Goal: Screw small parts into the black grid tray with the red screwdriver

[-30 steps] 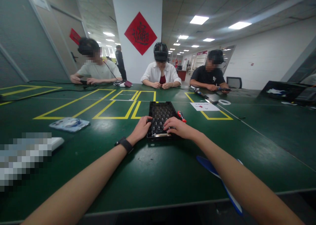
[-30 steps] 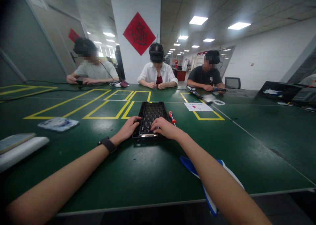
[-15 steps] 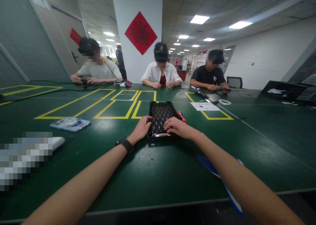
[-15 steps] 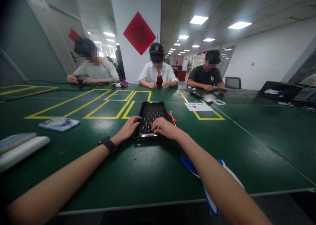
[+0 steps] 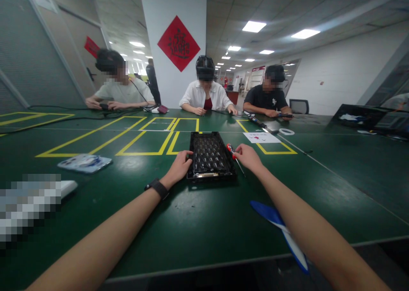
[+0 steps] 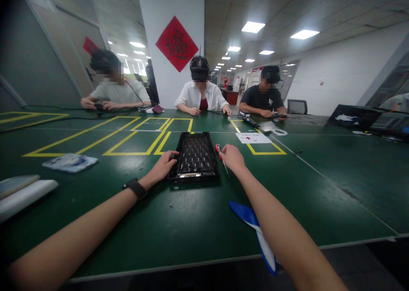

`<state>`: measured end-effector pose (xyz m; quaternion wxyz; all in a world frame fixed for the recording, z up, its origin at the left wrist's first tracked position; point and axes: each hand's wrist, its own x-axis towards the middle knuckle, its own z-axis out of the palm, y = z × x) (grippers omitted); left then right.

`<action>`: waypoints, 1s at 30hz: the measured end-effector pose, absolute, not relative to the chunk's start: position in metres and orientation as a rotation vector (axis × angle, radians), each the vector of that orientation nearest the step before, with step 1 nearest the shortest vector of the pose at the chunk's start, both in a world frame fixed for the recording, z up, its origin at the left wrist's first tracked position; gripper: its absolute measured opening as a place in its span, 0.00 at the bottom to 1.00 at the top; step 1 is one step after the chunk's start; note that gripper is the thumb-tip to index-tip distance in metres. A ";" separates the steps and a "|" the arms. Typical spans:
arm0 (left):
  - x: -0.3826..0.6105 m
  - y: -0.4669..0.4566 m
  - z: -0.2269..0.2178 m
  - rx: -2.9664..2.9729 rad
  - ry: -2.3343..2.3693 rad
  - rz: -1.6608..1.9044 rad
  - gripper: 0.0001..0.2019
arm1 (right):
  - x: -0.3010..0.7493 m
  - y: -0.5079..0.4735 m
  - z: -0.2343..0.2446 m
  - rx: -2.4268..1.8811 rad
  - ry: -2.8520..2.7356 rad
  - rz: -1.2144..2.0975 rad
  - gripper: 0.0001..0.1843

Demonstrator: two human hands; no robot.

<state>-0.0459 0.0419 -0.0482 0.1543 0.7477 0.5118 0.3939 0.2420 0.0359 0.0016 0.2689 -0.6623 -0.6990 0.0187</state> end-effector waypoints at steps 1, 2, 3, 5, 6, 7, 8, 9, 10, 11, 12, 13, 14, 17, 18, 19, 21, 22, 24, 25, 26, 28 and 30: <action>-0.046 0.042 -0.048 2.153 1.461 1.132 0.16 | 0.245 0.037 -0.001 -1.913 -1.910 0.083 0.14; -0.046 0.042 -0.049 2.162 1.458 1.135 0.15 | 0.247 0.037 -0.003 -2.017 -1.933 0.115 0.18; -0.046 0.043 -0.049 2.163 1.458 1.136 0.15 | 0.248 0.037 -0.004 -2.092 -1.953 0.139 0.21; -0.047 0.044 -0.051 2.135 1.468 1.135 0.16 | 0.246 0.038 -0.007 -2.154 -1.974 0.162 0.25; -0.047 0.045 -0.051 2.110 1.473 1.134 0.16 | 0.245 0.039 -0.007 -2.155 -1.972 0.165 0.25; -0.047 0.046 -0.052 2.085 1.475 1.133 0.16 | 0.243 0.040 -0.008 -2.147 -1.967 0.170 0.25; -0.047 0.046 -0.052 2.066 1.474 1.133 0.17 | 0.241 0.041 -0.009 -2.137 -1.960 0.179 0.23; -0.047 0.046 -0.053 2.056 1.473 1.134 0.17 | 0.239 0.041 -0.010 -2.127 -1.948 0.191 0.22; -0.047 0.046 -0.052 2.052 1.474 1.135 0.17 | 0.238 0.042 -0.011 -2.121 -1.932 0.203 0.20; -0.047 0.046 -0.052 2.054 1.477 1.135 0.17 | 0.238 0.042 -0.011 -2.118 -1.909 0.212 0.19; -0.047 0.045 -0.052 2.057 1.484 1.133 0.17 | 0.238 0.042 -0.012 -2.113 -1.881 0.220 0.18; -0.047 0.045 -0.051 2.063 1.490 1.129 0.17 | 0.239 0.042 -0.012 -2.103 -1.849 0.228 0.17; -0.047 0.044 -0.051 2.068 1.496 1.126 0.17 | 0.240 0.042 -0.012 -2.086 -1.819 0.240 0.16; -0.046 0.043 -0.050 2.079 1.499 1.125 0.17 | 0.240 0.042 -0.008 -1.984 -1.772 0.287 0.17; -0.046 0.043 -0.049 2.078 1.498 1.128 0.17 | 0.239 0.042 -0.005 -1.927 -1.756 0.294 0.20; -0.046 0.043 -0.049 2.076 1.496 1.130 0.16 | 0.237 0.041 -0.002 -1.841 -1.717 0.309 0.22; -0.045 0.043 -0.049 2.073 1.491 1.134 0.16 | 0.227 0.039 0.005 -1.584 -1.569 0.414 0.22; -0.045 0.043 -0.049 2.073 1.489 1.137 0.16 | 0.221 0.036 0.008 -1.425 -1.476 0.515 0.19; -0.045 0.042 -0.048 2.065 1.483 1.154 0.15 | 0.206 0.030 0.012 -1.127 -1.312 0.767 0.14; -0.045 0.042 -0.047 2.050 1.476 1.169 0.15 | 0.199 0.026 0.012 -1.025 -1.268 0.880 0.12; -0.044 0.042 -0.047 2.027 1.467 1.186 0.15 | 0.192 0.022 0.012 -0.949 -1.247 0.974 0.11; -0.043 0.042 -0.046 1.968 1.447 1.216 0.16 | 0.180 0.015 0.009 -0.874 -1.250 1.078 0.12; -0.042 0.041 -0.046 1.918 1.439 1.242 0.16 | 0.173 0.010 0.006 -0.859 -1.284 1.082 0.13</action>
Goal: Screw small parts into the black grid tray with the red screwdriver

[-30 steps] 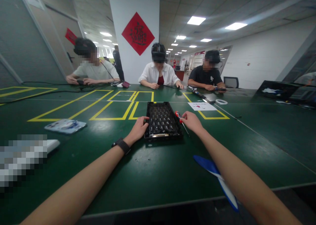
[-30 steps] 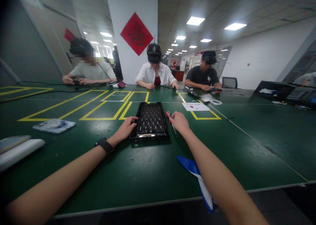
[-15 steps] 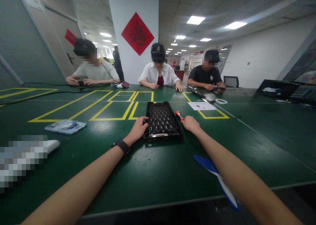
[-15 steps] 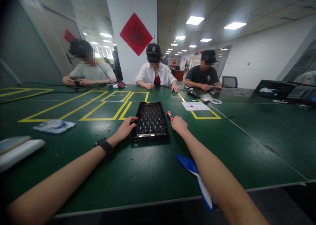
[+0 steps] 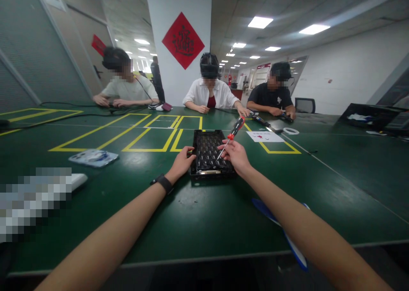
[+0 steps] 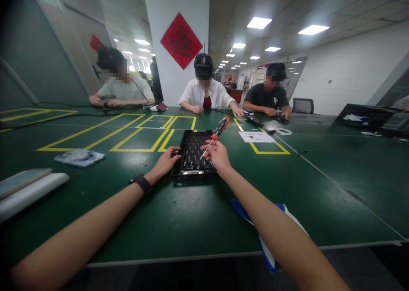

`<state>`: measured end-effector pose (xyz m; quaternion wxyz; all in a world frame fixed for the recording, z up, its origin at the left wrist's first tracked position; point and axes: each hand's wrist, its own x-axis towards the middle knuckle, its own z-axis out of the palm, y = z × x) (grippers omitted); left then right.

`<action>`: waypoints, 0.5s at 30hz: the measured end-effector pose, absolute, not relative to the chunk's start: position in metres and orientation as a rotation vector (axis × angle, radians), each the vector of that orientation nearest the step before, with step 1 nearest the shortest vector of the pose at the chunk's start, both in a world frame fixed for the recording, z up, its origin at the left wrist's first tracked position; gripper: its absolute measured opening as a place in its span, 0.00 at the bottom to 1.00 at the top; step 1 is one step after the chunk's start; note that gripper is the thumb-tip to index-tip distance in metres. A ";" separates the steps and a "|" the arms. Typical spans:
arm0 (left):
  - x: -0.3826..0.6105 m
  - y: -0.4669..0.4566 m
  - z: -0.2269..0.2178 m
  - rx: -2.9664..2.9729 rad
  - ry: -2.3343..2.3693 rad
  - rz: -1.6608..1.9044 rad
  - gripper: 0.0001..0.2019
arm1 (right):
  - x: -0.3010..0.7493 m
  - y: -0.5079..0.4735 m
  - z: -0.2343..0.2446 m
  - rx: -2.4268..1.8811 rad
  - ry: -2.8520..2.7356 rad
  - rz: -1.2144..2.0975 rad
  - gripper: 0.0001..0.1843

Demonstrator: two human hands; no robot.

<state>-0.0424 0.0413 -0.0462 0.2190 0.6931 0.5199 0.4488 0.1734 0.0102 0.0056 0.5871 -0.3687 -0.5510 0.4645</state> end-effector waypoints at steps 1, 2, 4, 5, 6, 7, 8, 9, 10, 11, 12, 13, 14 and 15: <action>-0.042 0.041 -0.046 1.904 1.440 1.256 0.16 | 0.171 0.009 0.004 -0.856 -1.299 1.058 0.13; -0.042 0.041 -0.047 1.895 1.444 1.268 0.17 | 0.170 0.007 0.002 -0.846 -1.311 1.025 0.13; -0.043 0.040 -0.048 1.886 1.456 1.282 0.17 | 0.168 0.006 0.000 -0.803 -1.336 0.966 0.13; -0.044 0.039 -0.049 1.885 1.462 1.280 0.17 | 0.167 0.006 0.000 -0.779 -1.351 0.945 0.13; -0.046 0.039 -0.049 1.883 1.470 1.279 0.17 | 0.166 0.005 -0.001 -0.759 -1.369 0.931 0.13; -0.048 0.038 -0.049 1.879 1.478 1.277 0.17 | 0.165 0.004 -0.001 -0.745 -1.389 0.924 0.12; -0.049 0.037 -0.048 1.874 1.486 1.279 0.17 | 0.164 0.004 -0.002 -0.740 -1.409 0.922 0.12; -0.050 0.036 -0.045 1.880 1.491 1.290 0.17 | 0.163 0.003 -0.002 -0.740 -1.429 0.922 0.12; -0.050 0.035 -0.040 1.905 1.489 1.309 0.17 | 0.162 0.002 -0.003 -0.744 -1.448 0.922 0.12; -0.049 0.033 -0.034 1.955 1.468 1.322 0.17 | 0.162 0.001 -0.003 -0.747 -1.464 0.920 0.12; -0.047 0.030 -0.026 2.034 1.416 1.319 0.17 | 0.161 0.000 -0.003 -0.747 -1.478 0.916 0.13; -0.043 0.027 -0.017 2.133 1.326 1.287 0.16 | 0.161 -0.001 -0.003 -0.744 -1.489 0.909 0.13; -0.038 0.024 -0.008 2.223 1.188 1.185 0.14 | 0.161 -0.002 -0.003 -0.737 -1.496 0.900 0.13; -0.032 0.021 0.000 2.269 1.036 1.045 0.12 | 0.162 -0.003 -0.003 -0.728 -1.503 0.889 0.13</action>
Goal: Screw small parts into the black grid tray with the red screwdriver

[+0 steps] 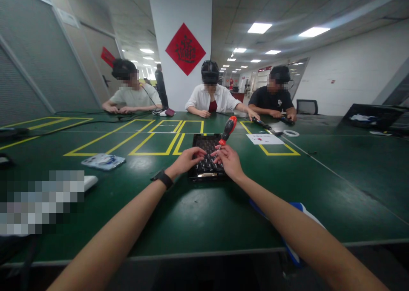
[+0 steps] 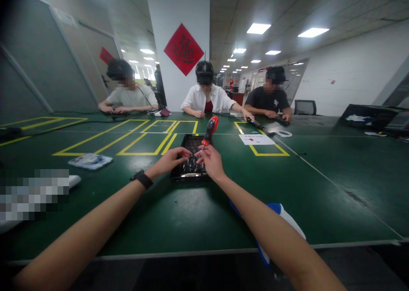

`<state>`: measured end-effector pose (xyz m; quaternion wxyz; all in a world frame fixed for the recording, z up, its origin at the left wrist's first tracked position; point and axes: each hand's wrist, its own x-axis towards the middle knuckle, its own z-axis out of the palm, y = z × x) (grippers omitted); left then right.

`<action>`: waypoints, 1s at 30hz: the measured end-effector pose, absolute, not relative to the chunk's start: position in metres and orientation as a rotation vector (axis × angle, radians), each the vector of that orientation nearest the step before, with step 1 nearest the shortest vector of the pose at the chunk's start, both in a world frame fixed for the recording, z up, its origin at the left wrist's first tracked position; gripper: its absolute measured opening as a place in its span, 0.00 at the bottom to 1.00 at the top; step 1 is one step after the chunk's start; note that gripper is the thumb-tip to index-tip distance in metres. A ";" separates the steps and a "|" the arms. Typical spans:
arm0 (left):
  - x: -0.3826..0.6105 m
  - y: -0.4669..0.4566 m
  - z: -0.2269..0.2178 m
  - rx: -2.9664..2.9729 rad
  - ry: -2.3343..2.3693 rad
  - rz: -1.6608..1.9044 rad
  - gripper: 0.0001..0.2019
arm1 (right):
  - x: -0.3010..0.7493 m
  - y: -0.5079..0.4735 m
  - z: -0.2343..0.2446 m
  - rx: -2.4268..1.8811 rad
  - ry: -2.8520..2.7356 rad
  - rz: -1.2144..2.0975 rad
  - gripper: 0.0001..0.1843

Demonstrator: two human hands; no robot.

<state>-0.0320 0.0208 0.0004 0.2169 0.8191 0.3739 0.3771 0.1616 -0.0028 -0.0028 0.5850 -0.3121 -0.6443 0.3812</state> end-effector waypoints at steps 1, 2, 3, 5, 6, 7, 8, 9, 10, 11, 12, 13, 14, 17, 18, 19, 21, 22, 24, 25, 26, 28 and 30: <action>-0.025 0.018 0.008 2.286 0.923 0.920 0.12 | 0.162 -0.003 -0.002 -0.720 -1.508 0.876 0.13; -0.019 0.015 0.014 2.286 0.865 0.856 0.12 | 0.162 -0.004 -0.002 -0.715 -1.511 0.859 0.13; -0.013 0.014 0.017 2.272 0.839 0.830 0.12 | 0.162 -0.004 -0.002 -0.712 -1.510 0.841 0.13; -0.004 0.012 0.019 2.225 0.852 0.854 0.13 | 0.163 -0.004 -0.001 -0.709 -1.502 0.820 0.13; -0.001 0.011 0.017 2.200 0.868 0.878 0.13 | 0.163 -0.004 -0.001 -0.709 -1.499 0.823 0.13; 0.000 0.011 0.015 2.179 0.883 0.897 0.14 | 0.162 -0.004 -0.001 -0.708 -1.497 0.832 0.13; 0.001 0.011 0.012 2.161 0.892 0.911 0.14 | 0.162 -0.004 -0.001 -0.707 -1.499 0.843 0.13; 0.000 0.011 0.008 2.147 0.895 0.919 0.14 | 0.162 -0.004 -0.001 -0.705 -1.503 0.853 0.13; 0.000 0.011 0.005 2.135 0.892 0.921 0.14 | 0.161 -0.004 0.000 -0.703 -1.507 0.862 0.14; -0.001 0.011 0.003 2.126 0.880 0.925 0.13 | 0.161 -0.004 0.000 -0.701 -1.508 0.868 0.14; -0.002 0.010 0.001 2.118 0.864 0.931 0.13 | 0.160 -0.005 0.001 -0.696 -1.512 0.874 0.14; -0.003 0.009 -0.001 2.115 0.847 0.938 0.13 | 0.160 -0.006 0.001 -0.689 -1.518 0.880 0.14; -0.003 0.009 -0.002 2.117 0.832 0.946 0.12 | 0.160 -0.006 0.002 -0.680 -1.530 0.891 0.15; -0.002 0.007 -0.003 2.133 0.805 0.984 0.12 | 0.160 -0.007 0.002 -0.658 -1.558 0.910 0.17; -0.002 0.006 -0.004 2.130 0.806 1.005 0.12 | 0.160 -0.007 0.002 -0.654 -1.554 0.911 0.17; -0.002 0.006 -0.004 2.121 0.813 1.027 0.12 | 0.160 -0.007 0.002 -0.653 -1.541 0.906 0.16; -0.001 0.005 -0.004 2.096 0.848 1.061 0.13 | 0.160 -0.006 0.001 -0.653 -1.511 0.890 0.15; -0.001 0.005 -0.005 2.087 0.871 1.069 0.13 | 0.159 -0.006 0.001 -0.654 -1.501 0.884 0.15; 0.000 0.005 -0.005 2.084 0.905 1.062 0.14 | 0.159 -0.006 0.000 -0.662 -1.498 0.879 0.14; 0.000 0.005 -0.006 2.088 0.911 1.050 0.14 | 0.159 -0.006 0.000 -0.668 -1.507 0.876 0.14; 0.000 0.005 -0.007 2.091 0.910 1.036 0.14 | 0.159 -0.006 0.001 -0.677 -1.521 0.866 0.14; -0.001 0.006 -0.008 2.096 0.895 1.010 0.13 | 0.159 -0.008 0.002 -0.705 -1.562 0.821 0.15; -0.001 0.007 -0.009 2.099 0.872 1.001 0.11 | 0.159 -0.009 0.003 -0.727 -1.604 0.768 0.16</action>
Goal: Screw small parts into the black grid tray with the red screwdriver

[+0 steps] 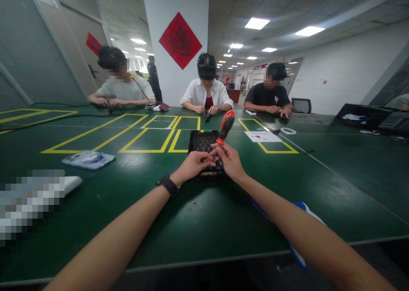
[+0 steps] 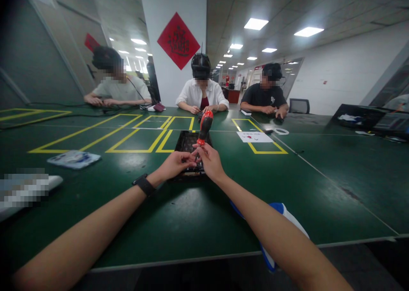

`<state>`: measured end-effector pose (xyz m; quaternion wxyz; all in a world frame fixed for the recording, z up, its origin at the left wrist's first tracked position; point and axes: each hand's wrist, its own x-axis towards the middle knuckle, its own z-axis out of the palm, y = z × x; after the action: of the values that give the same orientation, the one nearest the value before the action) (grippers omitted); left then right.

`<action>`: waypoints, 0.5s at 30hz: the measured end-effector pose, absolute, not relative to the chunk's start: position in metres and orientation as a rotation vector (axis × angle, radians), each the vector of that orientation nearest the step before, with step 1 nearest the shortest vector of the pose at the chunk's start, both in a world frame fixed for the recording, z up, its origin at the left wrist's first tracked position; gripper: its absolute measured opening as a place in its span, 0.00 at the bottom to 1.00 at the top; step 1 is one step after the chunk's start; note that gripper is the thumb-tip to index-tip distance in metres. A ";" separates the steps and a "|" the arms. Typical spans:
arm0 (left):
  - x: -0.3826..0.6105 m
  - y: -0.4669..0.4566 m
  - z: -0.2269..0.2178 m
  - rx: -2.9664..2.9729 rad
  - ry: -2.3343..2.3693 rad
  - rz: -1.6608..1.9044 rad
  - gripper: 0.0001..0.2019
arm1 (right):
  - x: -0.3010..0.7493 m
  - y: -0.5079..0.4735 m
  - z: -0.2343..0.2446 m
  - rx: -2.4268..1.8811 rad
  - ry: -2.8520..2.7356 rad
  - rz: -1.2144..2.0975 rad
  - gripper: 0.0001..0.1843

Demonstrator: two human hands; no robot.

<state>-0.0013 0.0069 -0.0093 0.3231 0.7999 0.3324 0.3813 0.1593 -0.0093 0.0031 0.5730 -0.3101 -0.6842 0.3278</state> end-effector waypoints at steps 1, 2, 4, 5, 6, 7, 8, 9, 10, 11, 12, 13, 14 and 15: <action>-0.002 0.007 -0.010 2.102 0.860 0.999 0.11 | 0.159 -0.010 0.004 -0.729 -1.621 0.756 0.17; -0.002 0.007 -0.009 2.109 0.852 1.000 0.10 | 0.160 -0.010 0.005 -0.725 -1.634 0.756 0.17; -0.002 0.006 -0.008 2.136 0.841 1.011 0.10 | 0.160 -0.010 0.005 -0.710 -1.633 0.781 0.18; -0.002 0.006 -0.007 2.150 0.838 1.029 0.10 | 0.160 -0.010 0.006 -0.705 -1.618 0.795 0.18; -0.002 0.005 -0.006 2.160 0.840 1.054 0.10 | 0.160 -0.009 0.006 -0.700 -1.594 0.807 0.18; -0.002 0.004 -0.005 2.164 0.848 1.083 0.10 | 0.160 -0.009 0.005 -0.695 -1.567 0.818 0.18; -0.002 0.004 -0.004 2.164 0.864 1.108 0.10 | 0.160 -0.008 0.005 -0.690 -1.543 0.828 0.17; -0.002 0.004 -0.004 2.160 0.885 1.123 0.11 | 0.160 -0.008 0.004 -0.686 -1.524 0.837 0.17; -0.002 0.003 -0.003 2.155 0.911 1.128 0.12 | 0.160 -0.007 0.004 -0.683 -1.513 0.846 0.17; -0.002 0.004 -0.004 2.152 0.935 1.122 0.12 | 0.160 -0.007 0.003 -0.681 -1.508 0.855 0.17; -0.002 0.004 -0.004 2.151 0.952 1.110 0.13 | 0.159 -0.007 0.002 -0.681 -1.507 0.862 0.17; -0.002 0.004 -0.005 2.151 0.965 1.100 0.14 | 0.159 -0.006 0.001 -0.681 -1.507 0.868 0.17; -0.002 0.005 -0.005 2.152 0.973 1.094 0.14 | 0.159 -0.006 0.001 -0.680 -1.506 0.874 0.17; -0.002 0.005 -0.006 2.156 0.979 1.087 0.14 | 0.159 -0.006 0.000 -0.677 -1.508 0.881 0.17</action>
<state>-0.0024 0.0050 -0.0058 0.2650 0.7979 0.3622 0.4025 0.1587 -0.0061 0.0002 0.5926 -0.2912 -0.6485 0.3788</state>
